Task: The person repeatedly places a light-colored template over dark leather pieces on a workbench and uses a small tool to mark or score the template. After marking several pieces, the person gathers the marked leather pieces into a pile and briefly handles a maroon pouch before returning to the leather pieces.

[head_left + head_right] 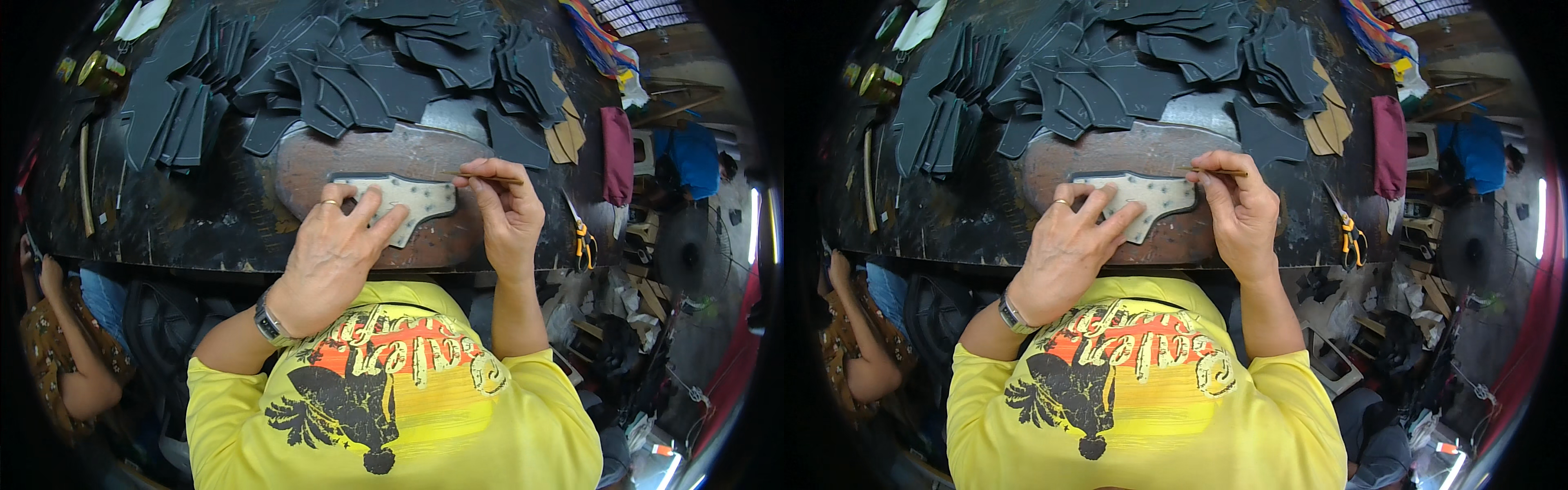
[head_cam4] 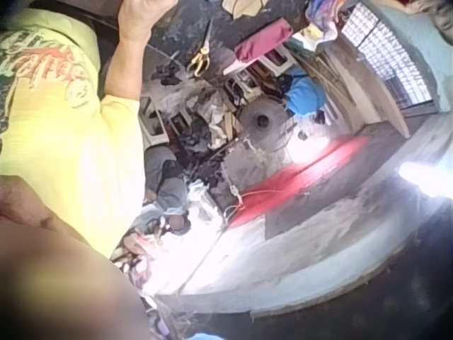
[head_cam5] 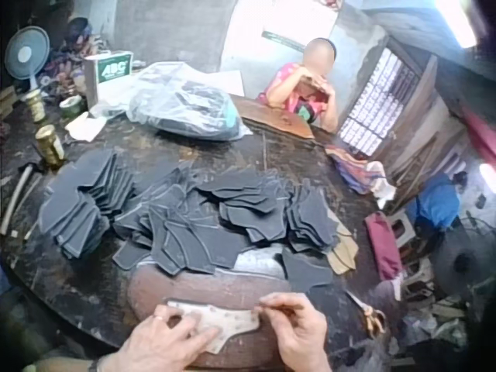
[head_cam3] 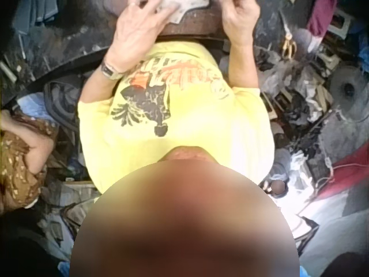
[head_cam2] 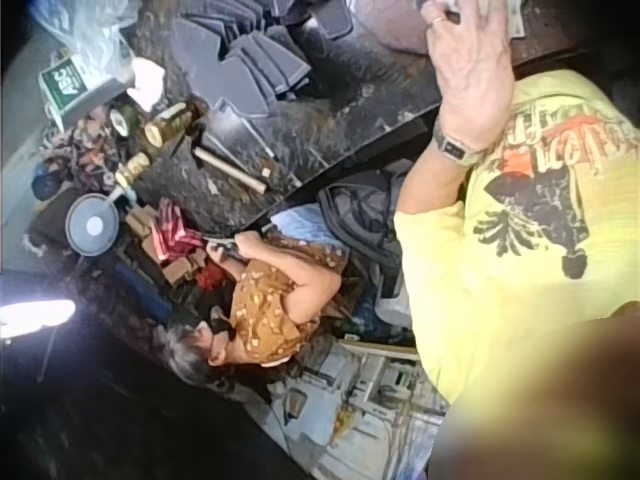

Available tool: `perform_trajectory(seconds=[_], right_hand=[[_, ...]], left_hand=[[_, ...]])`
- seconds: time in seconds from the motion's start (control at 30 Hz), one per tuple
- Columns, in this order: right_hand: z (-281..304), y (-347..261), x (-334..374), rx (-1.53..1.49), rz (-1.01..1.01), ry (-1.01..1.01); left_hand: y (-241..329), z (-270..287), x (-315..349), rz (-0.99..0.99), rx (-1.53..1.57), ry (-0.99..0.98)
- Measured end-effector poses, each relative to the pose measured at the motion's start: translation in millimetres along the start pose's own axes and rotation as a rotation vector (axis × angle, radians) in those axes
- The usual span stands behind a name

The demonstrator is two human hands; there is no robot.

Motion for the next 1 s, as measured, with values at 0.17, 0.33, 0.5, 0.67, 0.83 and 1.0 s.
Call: perform_trajectory(seconds=[0.17,0.33,0.5,0.67,0.83,1.0], right_hand=[[12.9,7.8,12.9,0.016,-0.060,0.042],[10.7,13.3,14.2,0.091,-0.063,0.024],[5.9,8.6,9.7,0.211,-0.053,-0.025],[3.3,8.7,-5.1,0.261,-0.150,-0.068],[-23.9,-6.2,-1.9,0.708,0.201,-0.193],[-5.3,13.3,-0.2,0.290,-0.151,-0.014]], left_hand=[[0.5,-0.7,0.9,-0.004,-0.035,0.001],[0.4,-2.0,1.7,0.002,-0.048,0.002],[0.5,-0.9,1.4,-0.001,-0.036,0.015],[-0.8,-0.8,0.8,-0.005,-0.029,-0.005],[-0.9,-0.1,-0.8,-0.007,-0.046,-0.006],[-1.7,0.7,-1.1,-0.003,-0.022,-0.007]])
Point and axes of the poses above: each hand's wrist, its own x-axis away from the middle knuckle, its own z-axis out of the back of the hand, y = z × x, the point moved 6 cm from there along -x, towards the middle knuckle, and after that the axes turned 5 degrees about z, right-handed, at the moved point
